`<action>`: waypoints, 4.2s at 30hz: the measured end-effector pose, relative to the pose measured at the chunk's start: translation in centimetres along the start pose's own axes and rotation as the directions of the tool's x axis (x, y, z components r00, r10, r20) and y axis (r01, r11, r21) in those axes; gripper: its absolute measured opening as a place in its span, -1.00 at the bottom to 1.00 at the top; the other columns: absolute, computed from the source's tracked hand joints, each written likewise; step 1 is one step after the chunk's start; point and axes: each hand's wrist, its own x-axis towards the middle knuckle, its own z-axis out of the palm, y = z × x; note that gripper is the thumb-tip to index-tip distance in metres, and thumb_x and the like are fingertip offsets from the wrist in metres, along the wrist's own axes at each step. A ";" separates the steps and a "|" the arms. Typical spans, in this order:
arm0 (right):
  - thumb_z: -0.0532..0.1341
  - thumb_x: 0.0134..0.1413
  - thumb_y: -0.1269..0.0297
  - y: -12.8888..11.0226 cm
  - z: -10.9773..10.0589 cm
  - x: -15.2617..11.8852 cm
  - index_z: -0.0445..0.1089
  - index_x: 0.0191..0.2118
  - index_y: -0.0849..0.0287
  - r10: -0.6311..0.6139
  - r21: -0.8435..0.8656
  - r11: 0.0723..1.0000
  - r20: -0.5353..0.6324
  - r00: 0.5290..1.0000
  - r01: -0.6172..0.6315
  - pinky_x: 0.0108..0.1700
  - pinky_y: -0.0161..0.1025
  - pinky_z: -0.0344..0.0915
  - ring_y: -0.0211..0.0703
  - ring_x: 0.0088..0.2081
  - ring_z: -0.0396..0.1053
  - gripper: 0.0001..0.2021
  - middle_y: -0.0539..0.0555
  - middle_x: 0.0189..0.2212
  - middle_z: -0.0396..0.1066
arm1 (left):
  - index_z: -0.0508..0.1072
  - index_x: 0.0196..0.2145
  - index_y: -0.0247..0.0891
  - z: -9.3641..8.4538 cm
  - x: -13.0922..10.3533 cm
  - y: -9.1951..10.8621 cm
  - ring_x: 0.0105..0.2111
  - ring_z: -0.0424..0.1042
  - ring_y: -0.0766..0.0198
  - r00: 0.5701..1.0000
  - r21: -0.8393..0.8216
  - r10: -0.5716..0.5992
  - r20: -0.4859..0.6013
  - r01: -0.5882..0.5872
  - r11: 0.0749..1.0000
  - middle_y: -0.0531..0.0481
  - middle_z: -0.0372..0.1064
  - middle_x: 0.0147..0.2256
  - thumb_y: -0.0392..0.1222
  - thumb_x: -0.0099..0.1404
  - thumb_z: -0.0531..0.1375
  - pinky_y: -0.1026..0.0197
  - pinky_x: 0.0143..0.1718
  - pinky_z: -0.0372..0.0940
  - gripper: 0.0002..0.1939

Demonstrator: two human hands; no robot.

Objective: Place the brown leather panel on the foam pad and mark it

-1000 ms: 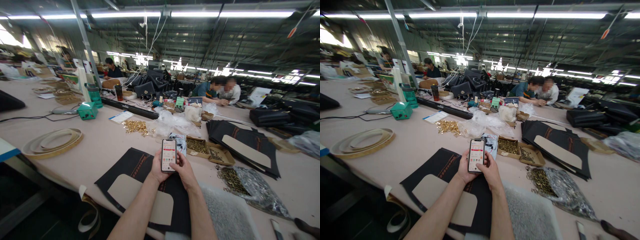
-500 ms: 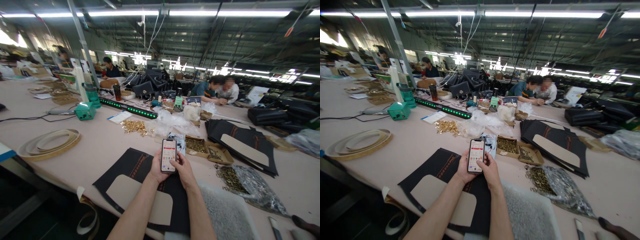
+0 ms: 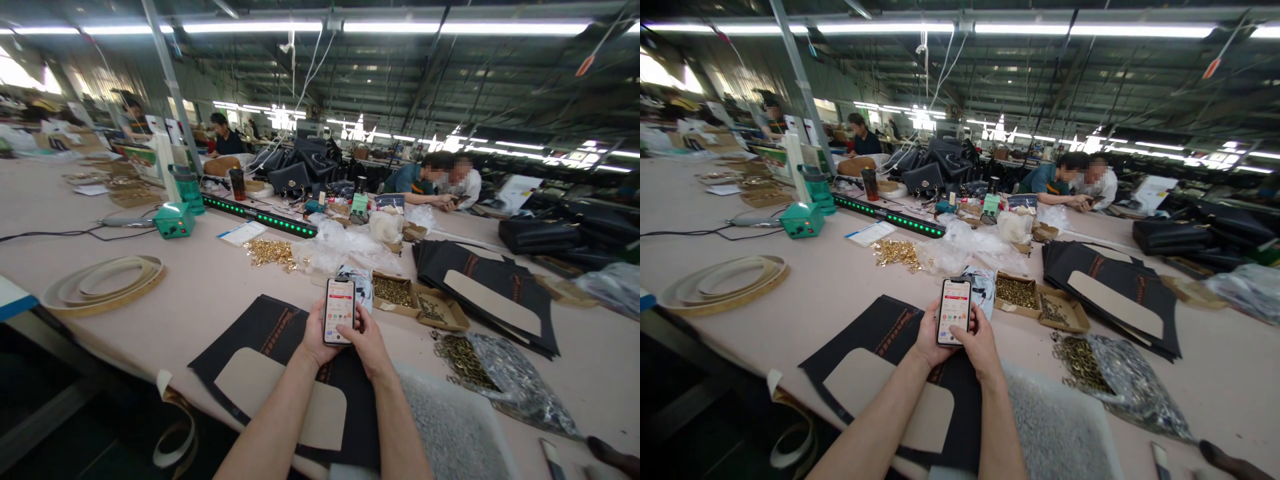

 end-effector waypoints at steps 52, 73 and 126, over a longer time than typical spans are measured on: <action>0.41 0.02 -0.07 -0.1 -0.3 0.4 0.57 -0.02 0.09 0.070 0.208 0.977 -0.075 0.995 -0.053 -0.21 -0.23 0.43 -0.03 -0.18 0.51 -0.54 0.05 -0.14 0.61 | 0.51 0.12 -0.39 -0.3 -0.1 -0.1 -0.08 0.58 -0.12 0.997 -0.054 -0.043 -0.069 0.040 0.998 -0.36 0.58 -0.06 0.25 0.42 0.11 -0.15 -0.04 0.46 -0.36; 0.37 0.13 0.01 0.3 -0.4 0.5 0.53 0.08 0.07 0.004 0.168 0.986 0.009 1.000 -0.006 0.07 -0.13 0.40 0.04 0.06 0.47 -0.56 0.06 0.03 0.57 | 0.45 0.20 -0.40 0.2 -0.1 0.0 -0.01 0.55 -0.14 0.999 -0.065 -0.031 -0.036 0.028 0.997 -0.35 0.54 0.03 0.16 0.44 0.11 -0.15 0.01 0.45 -0.37; 0.50 -0.07 0.11 -0.1 -0.2 0.3 0.50 0.07 0.12 0.012 0.081 0.997 -0.032 0.999 -0.009 -0.03 -0.05 0.49 0.05 -0.10 0.55 -0.45 0.10 -0.10 0.61 | 0.49 0.12 -0.54 -0.1 0.2 -0.1 -0.16 0.60 -0.02 1.000 0.030 -0.027 -0.015 0.027 0.999 -0.34 0.60 -0.11 0.20 0.46 0.02 0.05 -0.06 0.44 -0.31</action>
